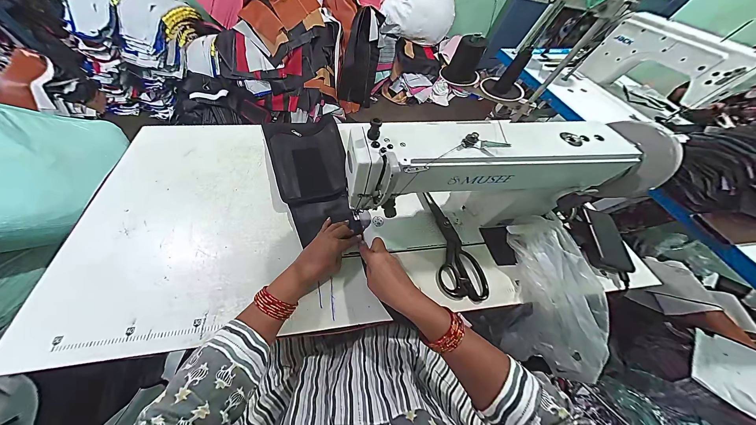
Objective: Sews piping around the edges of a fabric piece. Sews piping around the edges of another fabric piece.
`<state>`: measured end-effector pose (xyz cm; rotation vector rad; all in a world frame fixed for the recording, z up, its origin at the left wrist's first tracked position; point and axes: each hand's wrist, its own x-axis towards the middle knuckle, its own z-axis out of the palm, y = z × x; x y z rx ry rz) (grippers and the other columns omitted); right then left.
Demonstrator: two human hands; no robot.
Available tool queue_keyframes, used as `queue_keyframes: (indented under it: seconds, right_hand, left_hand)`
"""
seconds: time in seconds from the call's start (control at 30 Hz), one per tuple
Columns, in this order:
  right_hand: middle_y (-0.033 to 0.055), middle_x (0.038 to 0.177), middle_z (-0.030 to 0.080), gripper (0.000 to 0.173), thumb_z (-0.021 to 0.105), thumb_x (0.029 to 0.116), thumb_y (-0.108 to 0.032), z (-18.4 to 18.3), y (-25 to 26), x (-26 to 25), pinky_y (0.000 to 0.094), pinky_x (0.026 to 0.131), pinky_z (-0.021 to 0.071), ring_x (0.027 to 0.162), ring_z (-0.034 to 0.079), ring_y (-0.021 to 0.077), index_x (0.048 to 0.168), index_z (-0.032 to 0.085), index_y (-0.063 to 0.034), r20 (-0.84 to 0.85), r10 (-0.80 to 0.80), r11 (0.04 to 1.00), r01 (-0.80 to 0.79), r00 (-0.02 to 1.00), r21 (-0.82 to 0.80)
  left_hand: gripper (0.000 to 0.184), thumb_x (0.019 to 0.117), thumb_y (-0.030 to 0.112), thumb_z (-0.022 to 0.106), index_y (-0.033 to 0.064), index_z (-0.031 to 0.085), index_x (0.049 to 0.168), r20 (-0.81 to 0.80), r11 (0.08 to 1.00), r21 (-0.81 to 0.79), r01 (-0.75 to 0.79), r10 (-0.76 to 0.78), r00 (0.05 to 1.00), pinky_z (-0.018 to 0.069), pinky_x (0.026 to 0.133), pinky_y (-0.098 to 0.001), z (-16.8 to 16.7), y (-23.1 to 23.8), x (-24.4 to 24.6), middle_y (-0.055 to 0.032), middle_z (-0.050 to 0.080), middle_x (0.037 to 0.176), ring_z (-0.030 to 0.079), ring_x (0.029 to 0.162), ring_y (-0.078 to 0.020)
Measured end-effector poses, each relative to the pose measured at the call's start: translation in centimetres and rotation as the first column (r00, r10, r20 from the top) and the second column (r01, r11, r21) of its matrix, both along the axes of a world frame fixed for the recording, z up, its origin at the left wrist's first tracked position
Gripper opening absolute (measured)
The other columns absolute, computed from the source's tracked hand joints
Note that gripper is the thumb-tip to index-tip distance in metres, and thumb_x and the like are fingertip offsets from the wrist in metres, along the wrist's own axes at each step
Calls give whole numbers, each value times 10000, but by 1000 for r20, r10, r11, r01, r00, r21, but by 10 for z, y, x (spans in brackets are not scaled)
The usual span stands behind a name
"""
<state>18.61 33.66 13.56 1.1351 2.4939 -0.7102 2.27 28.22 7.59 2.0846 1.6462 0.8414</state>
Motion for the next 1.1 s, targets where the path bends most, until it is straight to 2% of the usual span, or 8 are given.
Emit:
queue_keyframes:
  seconds: [0.27,0.5,0.67,0.73,0.83,0.9,1.0,1.1]
  right_hand:
    - [257,1365,491,465,414,1035,18,-3,4,-1,403,917,545,1068,650,340,1496,475,5,-52,0,1000,1,999,18]
    - [262,1413,466,483,412,1030,24,-6,22,-13,417,975,520,1154,615,355,1510,457,2,-84,-18,1000,17,996,-9]
    - [269,1506,424,444,402,1040,5,-4,34,-20,444,1013,506,1230,595,370,1472,505,10,-91,-5,999,1,996,-39]
    - [269,1499,428,439,401,1047,-5,-3,37,-21,439,1024,498,1246,582,365,1474,505,7,-96,0,999,-4,995,-42]
    - [279,1481,449,433,405,1060,-27,-7,35,-18,429,1035,491,1244,584,367,1481,502,9,-140,-15,1000,12,990,-25]
    - [279,1481,453,433,405,1061,-29,-8,33,-18,424,1029,497,1233,594,364,1481,502,10,-151,-25,1000,23,988,-16]
    - [281,1480,444,440,406,1057,-15,-5,34,-19,423,1029,495,1236,587,364,1487,489,17,-120,-13,999,9,993,-30]
    - [287,1487,437,453,409,1043,10,-3,39,-23,423,1056,480,1290,553,370,1490,482,22,-95,3,999,-7,996,-40]
  left_hand:
    - [490,809,-139,533,27,738,1221,-21,997,76,-10,12,1000,290,1156,-702,-8,4,-4,-200,695,1251,534,1352,-452]
    - [475,837,-147,515,23,727,1227,-4,999,-7,-53,53,999,242,1185,-687,0,20,-11,-202,675,1291,513,1377,-433]
    - [445,853,-131,487,23,737,1188,-8,999,-2,-51,51,999,291,1175,-656,0,29,-19,-185,687,1281,555,1343,-398]
    - [422,851,-129,493,17,750,1153,6,998,24,-62,62,998,312,1166,-652,-1,30,-20,-175,705,1257,582,1319,-389]
    - [367,879,-122,491,-19,753,1116,47,996,13,-88,87,995,298,1180,-645,-2,29,-19,-187,699,1281,577,1334,-388]
    - [341,876,-114,495,-32,759,1077,55,994,54,-95,92,994,327,1165,-646,-5,28,-19,-192,708,1263,595,1314,-393]
    - [333,863,-115,504,-30,764,1053,50,990,112,-84,79,996,358,1130,-668,-8,30,-20,-195,719,1230,620,1276,-405]
    - [314,869,-115,526,-29,766,1053,47,993,90,-81,77,996,350,1137,-669,-6,32,-20,-195,717,1229,624,1268,-398]
